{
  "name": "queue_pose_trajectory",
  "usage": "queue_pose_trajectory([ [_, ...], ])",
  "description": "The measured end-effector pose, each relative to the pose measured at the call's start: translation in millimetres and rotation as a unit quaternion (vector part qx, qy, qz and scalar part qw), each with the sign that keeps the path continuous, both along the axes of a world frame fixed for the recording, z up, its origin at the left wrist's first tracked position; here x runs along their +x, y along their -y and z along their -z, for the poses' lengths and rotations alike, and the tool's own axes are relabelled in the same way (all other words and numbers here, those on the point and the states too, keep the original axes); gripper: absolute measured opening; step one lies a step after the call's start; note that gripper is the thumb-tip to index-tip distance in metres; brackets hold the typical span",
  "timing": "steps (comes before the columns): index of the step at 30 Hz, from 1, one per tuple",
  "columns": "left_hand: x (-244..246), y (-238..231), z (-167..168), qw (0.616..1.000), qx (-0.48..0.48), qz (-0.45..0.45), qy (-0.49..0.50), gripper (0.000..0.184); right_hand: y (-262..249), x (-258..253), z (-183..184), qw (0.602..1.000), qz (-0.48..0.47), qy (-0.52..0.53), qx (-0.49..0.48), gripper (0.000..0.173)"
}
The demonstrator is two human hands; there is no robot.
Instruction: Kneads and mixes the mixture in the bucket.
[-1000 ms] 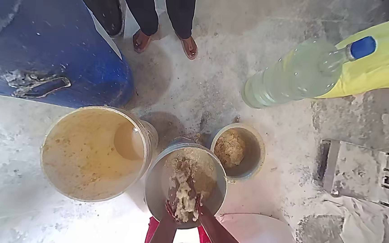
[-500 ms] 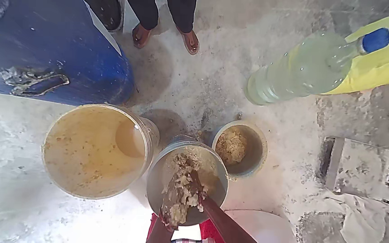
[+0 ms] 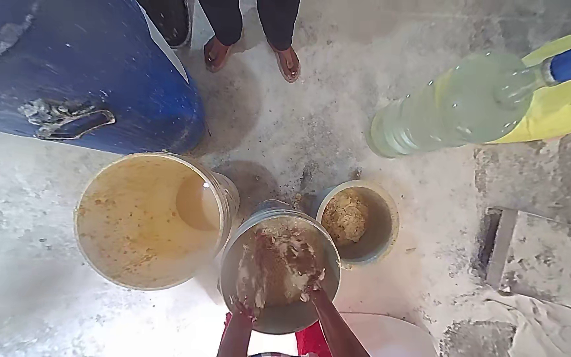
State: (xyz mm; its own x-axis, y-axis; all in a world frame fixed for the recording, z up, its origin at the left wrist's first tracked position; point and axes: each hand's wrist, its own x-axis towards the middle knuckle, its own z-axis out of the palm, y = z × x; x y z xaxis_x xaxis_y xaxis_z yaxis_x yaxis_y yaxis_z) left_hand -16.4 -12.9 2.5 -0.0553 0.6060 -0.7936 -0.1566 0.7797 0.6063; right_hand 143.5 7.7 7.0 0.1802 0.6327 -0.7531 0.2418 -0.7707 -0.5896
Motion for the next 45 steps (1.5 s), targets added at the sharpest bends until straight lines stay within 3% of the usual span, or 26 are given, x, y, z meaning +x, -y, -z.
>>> queue_pose_trajectory([
  [2,5.9,-13.6,19.9,0.965,-0.014,0.208,-0.162,0.044,-29.3,0.3,-11.7,0.995,-0.097,0.012,-0.030,0.047],
  [3,10.7,-29.0,34.2,0.924,-0.006,0.305,-0.232,0.049,-49.8,1.2,-15.0,0.990,-0.130,0.006,-0.049,0.050],
  [5,17.1,-58.2,61.5,0.840,-0.017,0.445,-0.310,0.053,-67.2,6.2,16.1,0.974,-0.210,0.052,-0.070,0.047],
  [8,11.4,-66.1,99.7,0.772,-0.056,0.540,-0.331,0.062,-57.6,23.1,70.4,0.952,-0.258,0.102,-0.130,0.044],
  [10,7.2,-68.5,108.7,0.762,-0.074,0.559,-0.320,0.059,-66.1,37.2,65.4,0.932,-0.260,0.106,-0.228,0.046],
  [12,0.3,-50.2,117.0,0.772,-0.096,0.546,-0.310,0.051,-57.7,46.6,52.6,0.906,-0.258,0.113,-0.316,0.047],
  [15,-8.8,-14.3,102.6,0.855,-0.114,0.423,-0.278,0.042,-21.1,46.0,46.7,0.895,-0.268,0.132,-0.332,0.045],
  [17,-7.0,-2.7,84.3,0.900,-0.156,0.329,-0.240,0.043,5.8,38.6,51.3,0.939,-0.123,0.130,-0.294,0.047],
  [21,3.0,2.6,42.6,0.930,-0.240,0.204,-0.191,0.045,29.2,18.5,39.8,0.958,0.102,0.094,-0.251,0.042],
  [25,28.9,2.5,15.0,0.928,-0.196,0.283,-0.142,0.044,54.9,0.3,20.5,0.974,0.078,0.019,-0.211,0.043],
  [30,57.8,-36.1,16.2,0.918,-0.074,0.285,-0.265,0.047,58.3,-24.0,-6.5,0.959,0.160,-0.063,-0.226,0.044],
  [33,50.8,-37.4,9.1,0.920,-0.004,0.278,-0.276,0.047,48.5,-24.2,-23.1,0.965,0.135,-0.085,-0.206,0.044],
  [37,39.1,-24.0,8.9,0.917,0.018,0.289,-0.274,0.041,43.1,-17.1,-31.8,0.972,0.059,-0.103,-0.202,0.043],
  [41,35.1,-32.8,-0.4,0.898,-0.027,0.349,-0.266,0.043,47.9,-16.1,-50.3,0.973,0.014,-0.122,-0.196,0.043],
  [45,24.8,-7.7,-14.0,0.943,-0.143,0.270,-0.133,0.042,42.4,-20.2,-73.6,0.968,-0.062,-0.115,-0.213,0.041],
])
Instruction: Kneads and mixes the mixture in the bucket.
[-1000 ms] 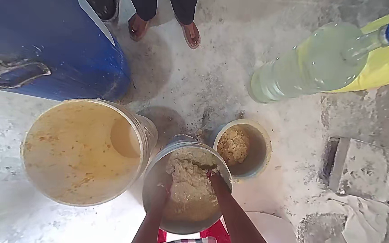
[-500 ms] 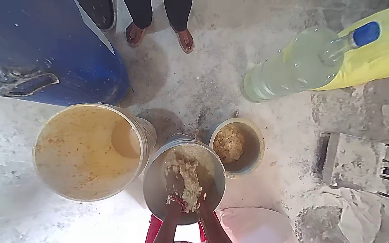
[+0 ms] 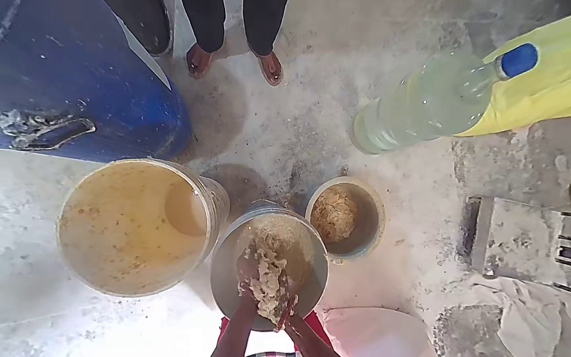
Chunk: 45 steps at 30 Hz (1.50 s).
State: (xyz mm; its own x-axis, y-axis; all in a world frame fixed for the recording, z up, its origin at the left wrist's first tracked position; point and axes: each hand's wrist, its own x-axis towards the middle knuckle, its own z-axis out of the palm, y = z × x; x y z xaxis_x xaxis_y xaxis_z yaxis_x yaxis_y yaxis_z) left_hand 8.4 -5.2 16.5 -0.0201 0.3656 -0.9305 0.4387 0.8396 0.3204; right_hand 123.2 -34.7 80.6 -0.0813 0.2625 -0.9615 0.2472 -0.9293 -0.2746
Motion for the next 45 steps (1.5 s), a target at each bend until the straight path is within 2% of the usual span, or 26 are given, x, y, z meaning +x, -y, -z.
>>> queue_pose_trajectory([
  [3,-2.6,3.3,-11.9,0.997,0.006,-0.056,0.050,0.040,-17.3,-0.1,3.2,0.999,-0.042,-0.010,-0.008,0.042],
  [5,-4.2,3.7,-10.5,0.990,0.068,-0.087,0.085,0.037,-8.5,0.6,33.2,0.999,-0.024,-0.008,0.046,0.043],
  [7,-10.1,3.3,2.1,0.991,0.088,-0.082,0.064,0.038,-17.1,4.2,50.8,0.997,-0.013,-0.001,0.071,0.043],
  [8,-13.4,-0.2,10.6,0.994,0.087,-0.061,0.040,0.041,-32.8,6.9,55.7,0.997,-0.005,0.009,0.072,0.044],
  [10,-24.2,-7.3,32.8,0.998,0.064,-0.009,0.003,0.043,-69.9,19.0,54.6,0.996,-0.052,0.046,0.051,0.044],
  [12,-31.8,-24.4,51.9,0.992,0.021,0.122,-0.028,0.043,-104.5,34.8,59.0,0.979,-0.180,0.088,0.027,0.047],
  [14,-27.8,-44.1,84.2,0.959,0.025,0.279,-0.050,0.048,-125.6,44.9,84.6,0.958,-0.258,0.125,0.021,0.047],
  [17,-14.9,-63.9,122.2,0.947,0.063,0.294,-0.110,0.059,-137.3,54.4,114.0,0.951,-0.268,0.148,-0.045,0.048],
  [20,-27.2,-54.2,149.0,0.942,0.044,0.317,-0.102,0.048,-132.9,60.1,133.4,0.942,-0.290,0.151,-0.068,0.047],
  [21,-34.6,-43.8,144.7,0.953,0.044,0.286,-0.087,0.044,-124.5,61.6,141.9,0.946,-0.280,0.150,-0.065,0.046],
  [23,-36.1,-29.6,120.0,0.988,0.058,0.119,-0.077,0.037,-102.2,60.5,146.7,0.965,-0.199,0.164,-0.040,0.046],
  [25,-27.1,-20.7,94.1,0.996,0.041,0.048,-0.070,0.042,-74.5,57.6,135.0,0.978,-0.114,0.174,-0.021,0.048],
  [27,-23.9,-11.0,78.7,0.999,0.025,0.005,-0.047,0.050,-53.7,50.8,117.1,0.980,-0.046,0.186,-0.052,0.052],
  [28,-22.4,-9.1,74.4,0.999,0.009,-0.002,-0.042,0.051,-45.6,46.4,109.3,0.973,0.005,0.215,-0.084,0.055],
  [30,-19.7,-6.9,70.3,0.999,-0.010,-0.008,-0.044,0.050,-34.9,42.6,103.7,0.963,0.026,0.245,-0.106,0.057],
  [33,-15.1,-7.3,51.3,0.995,-0.033,-0.074,-0.058,0.045,-18.9,39.3,109.7,0.961,0.097,0.249,-0.076,0.050],
  [35,-12.6,-2.9,43.8,0.993,-0.037,-0.091,-0.064,0.043,1.9,38.1,120.4,0.963,0.119,0.240,-0.013,0.046],
  [37,-11.3,5.0,35.4,0.994,-0.036,-0.074,-0.077,0.042,22.2,37.2,131.1,0.962,0.113,0.245,0.040,0.046],
  [39,-8.5,4.9,23.0,0.994,-0.069,-0.055,-0.071,0.044,33.3,34.3,136.4,0.961,0.066,0.260,0.073,0.045],
  [41,-5.5,9.1,21.1,0.993,-0.080,-0.050,-0.067,0.043,32.3,27.3,119.8,0.973,0.091,0.204,0.065,0.045],
  [43,-3.6,15.3,26.3,0.996,-0.067,-0.025,-0.051,0.044,20.1,21.6,90.8,0.984,0.121,0.130,0.017,0.045],
  [45,0.6,16.2,17.6,0.997,-0.071,-0.016,-0.025,0.044,4.6,17.6,68.0,0.990,0.104,0.099,-0.001,0.043],
])
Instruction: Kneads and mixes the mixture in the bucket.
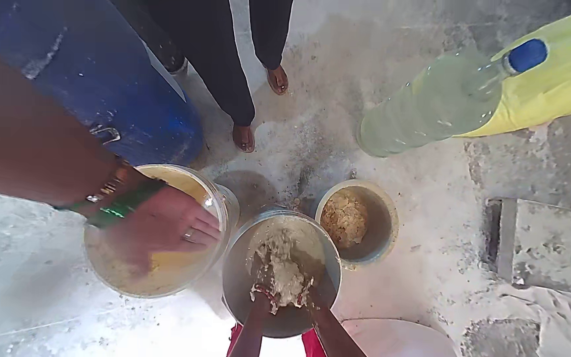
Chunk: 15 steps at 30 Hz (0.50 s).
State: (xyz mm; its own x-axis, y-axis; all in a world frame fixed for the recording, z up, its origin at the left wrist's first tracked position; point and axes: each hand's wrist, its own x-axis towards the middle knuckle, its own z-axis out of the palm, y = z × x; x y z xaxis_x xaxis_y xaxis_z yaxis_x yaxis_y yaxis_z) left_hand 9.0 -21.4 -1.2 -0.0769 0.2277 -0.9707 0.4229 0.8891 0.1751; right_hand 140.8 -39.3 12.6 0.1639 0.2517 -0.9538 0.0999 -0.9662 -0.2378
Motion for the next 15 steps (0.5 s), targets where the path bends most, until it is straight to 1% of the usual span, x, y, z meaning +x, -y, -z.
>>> queue_pose_trajectory([
  [2,2.9,-2.2,-8.5,0.999,0.000,0.031,0.019,0.044,-9.4,-3.4,-12.2,0.999,-0.018,-0.026,0.012,0.042],
  [4,4.2,-2.2,-8.2,0.999,0.008,0.045,0.024,0.045,-12.2,-7.1,-14.4,0.999,-0.003,-0.042,0.025,0.043],
  [6,5.5,-5.2,-6.8,0.997,0.039,0.055,0.028,0.047,-6.5,-8.7,-8.4,0.997,0.011,-0.050,0.051,0.043],
  [9,4.1,-14.4,-11.1,0.995,0.020,0.089,0.029,0.049,1.8,-11.7,-4.0,0.996,0.019,-0.061,0.065,0.043],
  [11,3.8,-18.6,-7.5,0.994,0.012,0.104,0.024,0.050,0.2,-17.4,-4.6,0.996,-0.001,-0.074,0.060,0.044],
  [13,2.2,-21.4,-8.5,0.995,0.009,0.088,0.036,0.050,0.6,-22.6,-7.9,0.995,-0.040,-0.078,0.055,0.045],
  [14,0.9,-21.2,-11.5,0.997,0.012,0.060,0.046,0.049,1.7,-23.5,-8.0,0.993,-0.063,-0.081,0.059,0.045],
  [15,-0.9,-19.4,-13.4,0.998,0.026,0.011,0.055,0.047,0.3,-24.4,-7.7,0.991,-0.085,-0.079,0.067,0.044],
])
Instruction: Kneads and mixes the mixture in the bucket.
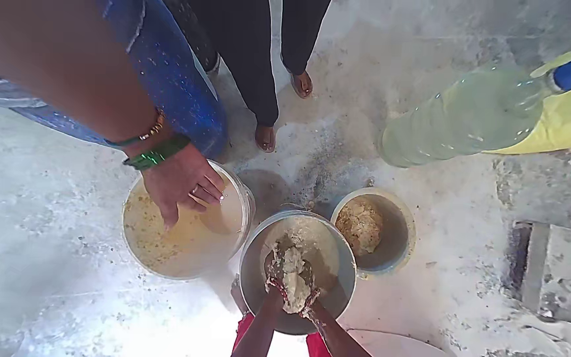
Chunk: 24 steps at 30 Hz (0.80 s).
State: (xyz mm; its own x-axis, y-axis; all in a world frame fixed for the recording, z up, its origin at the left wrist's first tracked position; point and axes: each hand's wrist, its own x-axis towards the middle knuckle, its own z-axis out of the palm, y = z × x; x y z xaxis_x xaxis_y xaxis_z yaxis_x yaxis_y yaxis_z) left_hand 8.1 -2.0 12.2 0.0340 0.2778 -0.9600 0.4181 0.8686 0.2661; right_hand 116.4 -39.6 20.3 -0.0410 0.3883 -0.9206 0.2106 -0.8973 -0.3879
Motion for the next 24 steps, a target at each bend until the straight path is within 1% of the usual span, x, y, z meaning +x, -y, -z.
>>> queue_pose_trajectory([
  [2,-9.6,8.5,-6.4,0.995,0.000,-0.097,0.020,0.043,-1.7,3.3,1.1,1.000,-0.010,-0.005,0.009,0.040],
  [3,-15.7,13.0,-4.5,0.993,0.005,-0.110,0.032,0.041,-7.0,6.6,5.3,1.000,-0.015,0.000,0.024,0.039],
  [4,-20.8,16.6,2.5,0.996,0.014,-0.086,0.036,0.038,-16.3,9.6,14.3,0.997,-0.043,0.021,0.055,0.041],
  [5,-24.6,18.7,9.1,0.999,0.015,-0.043,0.031,0.039,-31.1,11.7,19.7,0.989,-0.104,0.052,0.096,0.044],
  [6,-27.6,19.5,15.6,1.000,0.007,0.007,0.015,0.040,-52.0,13.8,23.4,0.970,-0.184,0.080,0.138,0.051],
  [7,-29.7,16.9,15.4,0.999,-0.008,0.048,-0.004,0.041,-72.4,17.0,23.4,0.951,-0.258,0.087,0.150,0.055],
  [9,-30.8,6.9,7.3,0.994,-0.033,0.090,-0.043,0.043,-107.2,21.7,27.0,0.911,-0.372,0.102,0.148,0.063],
  [10,-30.7,2.5,10.9,0.990,-0.035,0.116,-0.067,0.043,-123.3,23.0,32.0,0.895,-0.412,0.108,0.129,0.067],
  [12,-29.5,1.1,40.9,0.985,-0.017,0.135,-0.108,0.043,-143.4,24.0,53.2,0.877,-0.457,0.124,0.088,0.070],
  [13,-27.9,-2.1,52.1,0.984,-0.013,0.144,-0.100,0.043,-147.6,23.8,66.3,0.868,-0.475,0.130,0.066,0.069],
  [14,-25.4,-6.6,65.1,0.985,0.001,0.143,-0.091,0.044,-150.8,23.5,77.6,0.866,-0.481,0.133,0.043,0.065],
  [16,-22.3,-6.2,88.0,0.989,0.044,0.120,-0.079,0.044,-151.5,21.2,90.6,0.868,-0.482,0.120,-0.024,0.054],
  [17,-19.4,-9.6,94.7,0.989,0.067,0.110,-0.077,0.046,-146.3,20.0,95.0,0.874,-0.470,0.111,-0.048,0.052],
  [19,-14.3,-12.0,98.6,0.989,0.073,0.106,-0.072,0.048,-118.8,22.2,106.5,0.902,-0.410,0.115,-0.074,0.050],
  [21,-15.2,0.0,96.4,0.993,0.050,0.083,-0.064,0.048,-89.8,22.8,104.9,0.932,-0.318,0.128,-0.115,0.047],
  [22,-17.4,9.3,94.8,0.997,0.038,0.044,-0.058,0.048,-80.0,21.5,98.8,0.948,-0.263,0.130,-0.124,0.046],
  [24,-23.0,24.4,90.3,0.997,0.008,-0.049,-0.063,0.047,-60.6,21.5,80.5,0.984,-0.093,0.115,-0.096,0.044],
])
